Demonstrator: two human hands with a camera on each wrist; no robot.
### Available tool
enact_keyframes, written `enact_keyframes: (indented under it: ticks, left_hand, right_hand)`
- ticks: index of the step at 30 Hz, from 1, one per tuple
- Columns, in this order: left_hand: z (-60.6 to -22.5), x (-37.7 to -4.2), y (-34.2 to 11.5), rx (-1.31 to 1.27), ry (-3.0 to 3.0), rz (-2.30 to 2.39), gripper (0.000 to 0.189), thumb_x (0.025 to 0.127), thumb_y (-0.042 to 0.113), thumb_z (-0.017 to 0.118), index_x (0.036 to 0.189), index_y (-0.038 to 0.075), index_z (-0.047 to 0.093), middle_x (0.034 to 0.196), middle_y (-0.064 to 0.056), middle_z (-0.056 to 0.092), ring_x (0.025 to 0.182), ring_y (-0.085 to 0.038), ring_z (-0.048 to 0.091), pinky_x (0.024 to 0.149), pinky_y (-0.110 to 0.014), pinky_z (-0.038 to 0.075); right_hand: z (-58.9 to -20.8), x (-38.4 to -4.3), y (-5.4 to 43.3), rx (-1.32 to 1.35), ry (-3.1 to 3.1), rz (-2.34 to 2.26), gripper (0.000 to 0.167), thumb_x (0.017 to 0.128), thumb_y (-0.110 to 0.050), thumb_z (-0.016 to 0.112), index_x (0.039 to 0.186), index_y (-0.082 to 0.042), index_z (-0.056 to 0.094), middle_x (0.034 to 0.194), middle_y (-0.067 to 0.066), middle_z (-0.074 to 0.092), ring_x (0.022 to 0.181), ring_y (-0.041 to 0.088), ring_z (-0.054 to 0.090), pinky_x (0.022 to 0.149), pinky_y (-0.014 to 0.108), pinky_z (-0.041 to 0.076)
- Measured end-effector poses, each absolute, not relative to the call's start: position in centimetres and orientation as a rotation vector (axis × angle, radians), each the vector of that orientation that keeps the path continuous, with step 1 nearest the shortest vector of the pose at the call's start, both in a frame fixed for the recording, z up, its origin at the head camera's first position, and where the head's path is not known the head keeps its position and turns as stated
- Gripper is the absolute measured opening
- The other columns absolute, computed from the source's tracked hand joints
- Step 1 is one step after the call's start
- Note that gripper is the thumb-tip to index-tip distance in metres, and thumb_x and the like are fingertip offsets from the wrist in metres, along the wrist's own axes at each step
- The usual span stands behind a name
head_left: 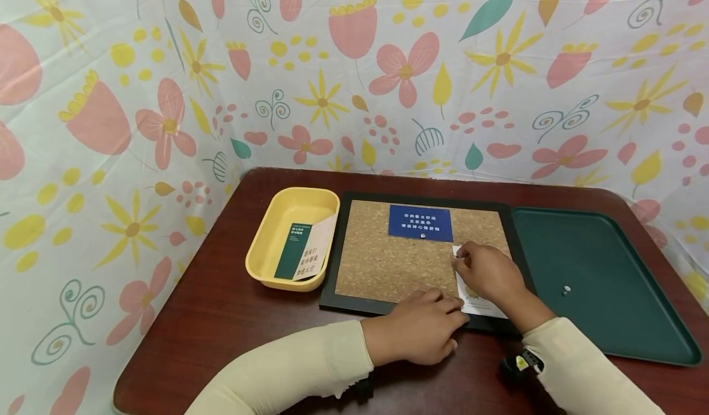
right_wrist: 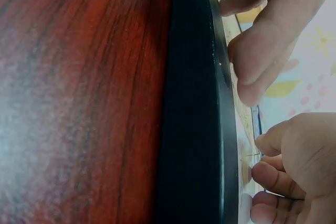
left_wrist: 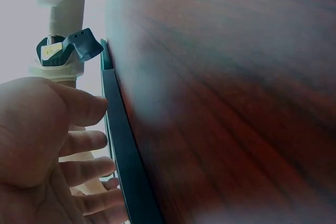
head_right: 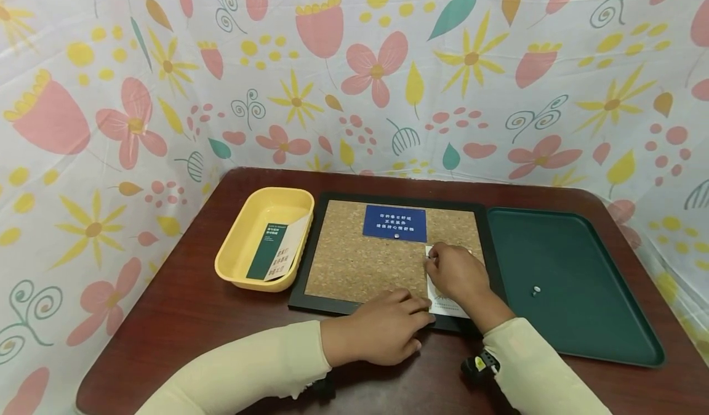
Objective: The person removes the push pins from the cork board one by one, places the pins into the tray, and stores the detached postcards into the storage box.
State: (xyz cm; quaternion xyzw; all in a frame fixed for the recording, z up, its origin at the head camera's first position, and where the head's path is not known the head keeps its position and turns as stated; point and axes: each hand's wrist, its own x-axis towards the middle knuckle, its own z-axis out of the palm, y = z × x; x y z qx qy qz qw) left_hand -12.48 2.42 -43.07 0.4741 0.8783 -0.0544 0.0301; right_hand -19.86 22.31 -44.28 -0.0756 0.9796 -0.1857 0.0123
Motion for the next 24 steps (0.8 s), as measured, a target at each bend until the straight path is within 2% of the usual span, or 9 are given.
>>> enact_keyframes:
  ticks: [5,10,24]
  left_hand:
    - [-43.17,-12.54,2.96,1.443,2.700,-0.208,0.051,0.101,0.053,0.056,0.149,0.036,0.051,0.156,0.013,0.041,0.138,-0.014,0.039,0.109,-0.034,0.038]
    - [-43.37,-12.62,3.30,1.417,2.686,-0.221,0.052,0.100,0.054,0.057,0.150,0.037,0.050,0.156,0.014,0.040,0.139,-0.014,0.037,0.110,-0.035,0.036]
    - [-43.44,-12.61,3.37,1.418,2.688,-0.251,0.054,0.098,0.054,0.060,0.148,0.037,0.050,0.154,0.015,0.041,0.133,-0.011,0.040,0.106,-0.033,0.039]
  right_hand:
    - [-44.20,-20.07,22.18,-0.212,3.037,-0.572,0.028,0.100,-0.031,0.065,0.113,-0.006,0.069,0.092,0.006,0.070,0.077,0.021,0.065,0.063,0.046,0.051]
    - [-44.32,-20.36,22.29,-0.185,3.021,-0.563,0.028,0.100,-0.031,0.064,0.111,-0.006,0.069,0.092,0.006,0.070,0.075,0.021,0.064,0.062,0.044,0.051]
    - [-44.48,-20.46,22.02,-0.141,2.989,-0.521,0.023,0.102,-0.031,0.060,0.099,-0.009,0.064,0.074,0.000,0.060,0.061,0.017,0.055,0.052,0.036,0.042]
